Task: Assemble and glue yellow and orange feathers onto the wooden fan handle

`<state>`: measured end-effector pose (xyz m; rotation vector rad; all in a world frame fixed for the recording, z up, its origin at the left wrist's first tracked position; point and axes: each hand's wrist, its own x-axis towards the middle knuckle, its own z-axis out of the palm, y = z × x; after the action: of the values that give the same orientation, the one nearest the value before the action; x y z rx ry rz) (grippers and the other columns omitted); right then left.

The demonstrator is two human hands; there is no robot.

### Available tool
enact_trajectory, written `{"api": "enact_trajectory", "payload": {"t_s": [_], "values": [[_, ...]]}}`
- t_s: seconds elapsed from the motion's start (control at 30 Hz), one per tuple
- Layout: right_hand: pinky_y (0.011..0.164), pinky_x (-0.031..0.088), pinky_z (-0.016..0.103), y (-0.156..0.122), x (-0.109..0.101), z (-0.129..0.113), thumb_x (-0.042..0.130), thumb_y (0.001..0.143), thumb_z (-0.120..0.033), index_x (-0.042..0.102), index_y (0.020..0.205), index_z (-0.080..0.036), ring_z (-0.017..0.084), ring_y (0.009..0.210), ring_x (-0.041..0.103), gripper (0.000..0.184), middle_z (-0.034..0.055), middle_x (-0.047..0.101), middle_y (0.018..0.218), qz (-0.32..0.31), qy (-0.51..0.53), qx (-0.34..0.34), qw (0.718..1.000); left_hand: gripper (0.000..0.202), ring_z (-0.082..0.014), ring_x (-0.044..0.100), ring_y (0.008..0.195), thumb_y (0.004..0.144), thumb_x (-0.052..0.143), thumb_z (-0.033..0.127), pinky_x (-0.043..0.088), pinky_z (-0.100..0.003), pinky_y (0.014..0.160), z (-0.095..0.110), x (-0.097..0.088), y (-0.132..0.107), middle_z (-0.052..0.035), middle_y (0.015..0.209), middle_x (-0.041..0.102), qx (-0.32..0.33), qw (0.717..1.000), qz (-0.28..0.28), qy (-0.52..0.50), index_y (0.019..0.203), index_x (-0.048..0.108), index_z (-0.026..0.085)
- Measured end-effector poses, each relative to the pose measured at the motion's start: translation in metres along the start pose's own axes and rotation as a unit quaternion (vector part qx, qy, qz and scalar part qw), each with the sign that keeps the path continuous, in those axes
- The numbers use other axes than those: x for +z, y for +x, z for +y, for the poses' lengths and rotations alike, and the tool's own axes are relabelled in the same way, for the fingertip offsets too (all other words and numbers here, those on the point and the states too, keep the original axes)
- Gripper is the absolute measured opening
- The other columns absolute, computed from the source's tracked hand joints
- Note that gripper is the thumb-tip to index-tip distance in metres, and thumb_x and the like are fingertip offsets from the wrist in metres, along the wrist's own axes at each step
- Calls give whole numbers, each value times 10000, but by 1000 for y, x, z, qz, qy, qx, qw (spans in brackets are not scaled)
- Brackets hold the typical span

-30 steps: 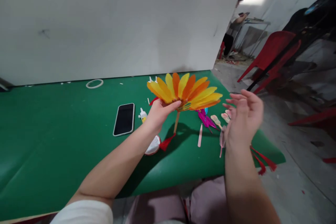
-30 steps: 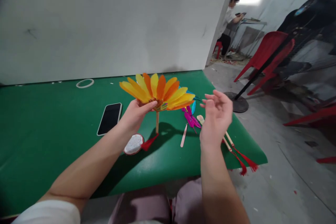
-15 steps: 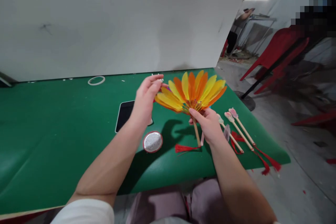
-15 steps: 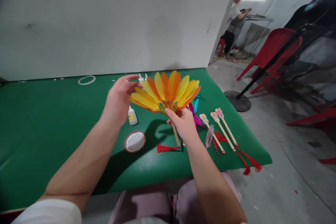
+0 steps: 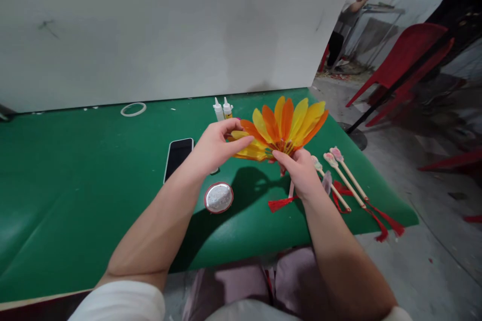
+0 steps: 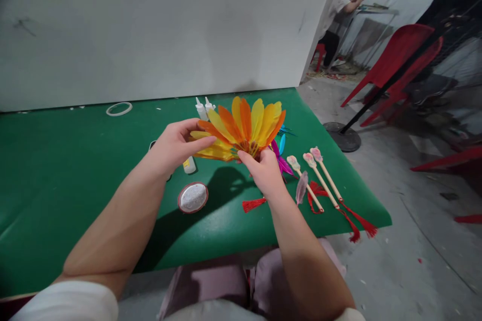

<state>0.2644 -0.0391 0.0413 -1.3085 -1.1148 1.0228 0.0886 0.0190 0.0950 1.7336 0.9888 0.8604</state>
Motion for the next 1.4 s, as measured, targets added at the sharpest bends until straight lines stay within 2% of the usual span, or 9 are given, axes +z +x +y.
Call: {"api": "enact_trajectory", "payload": {"t_s": [0.2, 0.5, 0.8, 0.93, 1.03, 1.13, 1.2, 1.3, 1.4], "values": [[451, 401, 229, -1, -1, -3, 609, 702, -362, 630, 823, -168, 129, 539, 542, 230, -2, 589, 586, -13, 0, -15, 1000, 299, -222, 634, 930, 728, 642, 316, 517, -361, 819, 7, -4, -3, -76, 1008, 675, -6, 998, -61, -6, 980, 628, 156], [538, 453, 253, -1, -1, -5, 592, 722, -347, 637, 807, -160, 149, 621, 575, 210, 13, 595, 621, -25, -14, -14, 999, 281, -194, 656, 823, 719, 644, 342, 539, -303, 723, 2, 5, -2, -54, 905, 692, 2, 999, -33, -23, 920, 628, 146], [508, 447, 253, -1, -1, -4, 605, 706, -362, 629, 764, -177, 151, 601, 569, 195, 3, 573, 580, -17, -7, 0, 1000, 248, -183, 642, 781, 708, 641, 349, 523, -281, 688, 1, 2, -1, -42, 844, 688, 5, 999, -23, 27, 857, 658, 152], [553, 474, 272, 0, -2, -1, 596, 717, -374, 639, 794, -176, 175, 667, 604, 217, 24, 629, 669, -14, -16, -5, 1000, 260, -195, 644, 815, 710, 638, 352, 527, -305, 722, 0, 3, 0, -49, 884, 690, 0, 999, -37, 18, 883, 657, 159], [651, 487, 298, -1, -2, 0, 588, 726, -362, 640, 842, -174, 197, 760, 625, 227, 49, 670, 807, 5, -64, -40, 997, 270, -201, 635, 890, 736, 612, 325, 516, -330, 799, 1, -2, 1, -59, 964, 679, 7, 997, -77, 12, 951, 643, 165], [696, 470, 310, -5, -2, -3, 559, 742, -313, 629, 882, -186, 219, 811, 620, 202, 62, 665, 869, 44, -190, -122, 973, 273, -198, 602, 972, 730, 611, 268, 472, -340, 884, 1, -18, 4, -52, 1034, 655, 42, 992, -93, 73, 989, 635, 186], [697, 455, 301, -8, -3, -5, 535, 746, -257, 605, 936, -206, 214, 811, 614, 209, 51, 655, 876, 53, -265, -179, 946, 305, -192, 590, 984, 726, 605, 245, 465, -333, 882, 1, -30, 6, -53, 1047, 642, 44, 993, -66, 90, 1026, 618, 192], [672, 442, 282, -11, -5, -4, 504, 755, -195, 564, 1017, -235, 196, 781, 611, 272, 31, 648, 855, 44, -346, -221, 911, 346, -180, 601, 916, 762, 564, 293, 478, -325, 836, -2, -39, 10, -54, 941, 652, 5, 998, 2, 61, 1088, 583, 181], [688, 450, 302, -8, -6, 1, 447, 749, -110, 546, 1056, -220, 207, 804, 605, 341, 56, 638, 877, 23, -406, -289, 867, 381, -175, 610, 879, 803, 500, 390, 491, -320, 810, -4, -36, 11, -52, 931, 651, -45, 999, 12, 16, 1119, 568, 189]]}}
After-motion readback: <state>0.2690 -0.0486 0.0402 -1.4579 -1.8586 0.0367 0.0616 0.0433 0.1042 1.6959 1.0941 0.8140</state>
